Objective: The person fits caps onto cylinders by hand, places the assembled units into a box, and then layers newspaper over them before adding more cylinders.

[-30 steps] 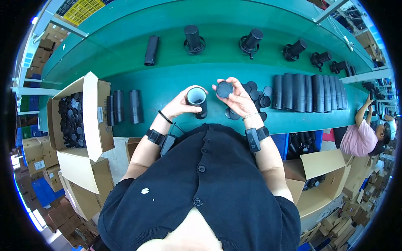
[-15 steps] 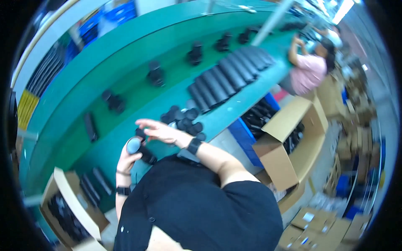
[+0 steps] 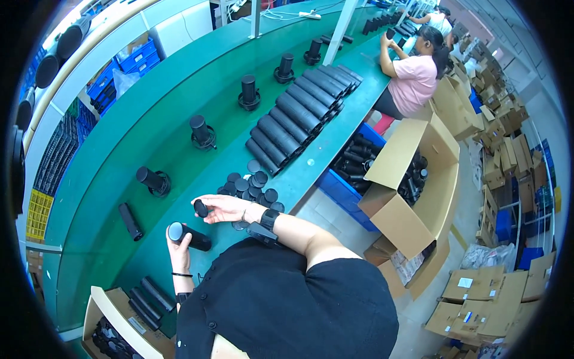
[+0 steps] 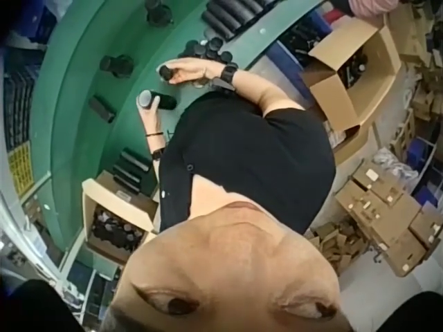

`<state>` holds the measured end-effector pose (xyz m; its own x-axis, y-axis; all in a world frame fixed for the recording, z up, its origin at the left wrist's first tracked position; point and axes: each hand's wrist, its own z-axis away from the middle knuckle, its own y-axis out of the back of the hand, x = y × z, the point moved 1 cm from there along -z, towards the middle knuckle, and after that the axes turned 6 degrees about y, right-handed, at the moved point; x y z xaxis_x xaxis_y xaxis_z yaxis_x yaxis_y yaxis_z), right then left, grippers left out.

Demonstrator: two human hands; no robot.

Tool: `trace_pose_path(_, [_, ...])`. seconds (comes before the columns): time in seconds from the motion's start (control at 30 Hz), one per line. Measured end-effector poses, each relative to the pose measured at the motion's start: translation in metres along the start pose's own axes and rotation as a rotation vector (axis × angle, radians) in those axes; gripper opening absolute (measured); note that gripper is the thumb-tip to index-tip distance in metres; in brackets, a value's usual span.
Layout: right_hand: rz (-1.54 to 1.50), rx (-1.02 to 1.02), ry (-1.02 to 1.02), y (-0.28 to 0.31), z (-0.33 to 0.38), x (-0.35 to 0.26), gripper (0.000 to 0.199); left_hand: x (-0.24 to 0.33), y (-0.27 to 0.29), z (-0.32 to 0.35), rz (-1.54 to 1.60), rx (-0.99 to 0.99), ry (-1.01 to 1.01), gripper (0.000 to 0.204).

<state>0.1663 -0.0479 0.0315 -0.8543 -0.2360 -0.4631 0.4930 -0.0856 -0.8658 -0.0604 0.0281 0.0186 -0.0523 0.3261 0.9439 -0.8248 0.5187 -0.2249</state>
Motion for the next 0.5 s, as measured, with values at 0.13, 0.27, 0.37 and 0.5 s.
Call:
trace_pose_path(0.13, [-0.01, -0.043, 0.027, 0.001, 0.001, 0.0, 0.039, -0.004, 0.005, 0.001, 0.058, 0.079, -0.019, 0.063])
trace_pose_path(0.27, [-0.048, -0.075, 0.014, -0.003, 0.001, 0.004, 0.039, -0.012, 0.008, 0.002, -0.137, 0.093, -0.004, 0.062])
trace_pose_path(0.37, [-0.049, -0.09, 0.002, -0.008, 0.002, 0.007, 0.039, -0.022, 0.012, 0.002, -0.17, 0.093, -0.038, 0.065])
trace_pose_path(0.5, [-0.058, -0.114, 0.007, -0.009, 0.005, 0.008, 0.04, -0.023, 0.006, 0.001, -0.145, 0.074, -0.009, 0.069])
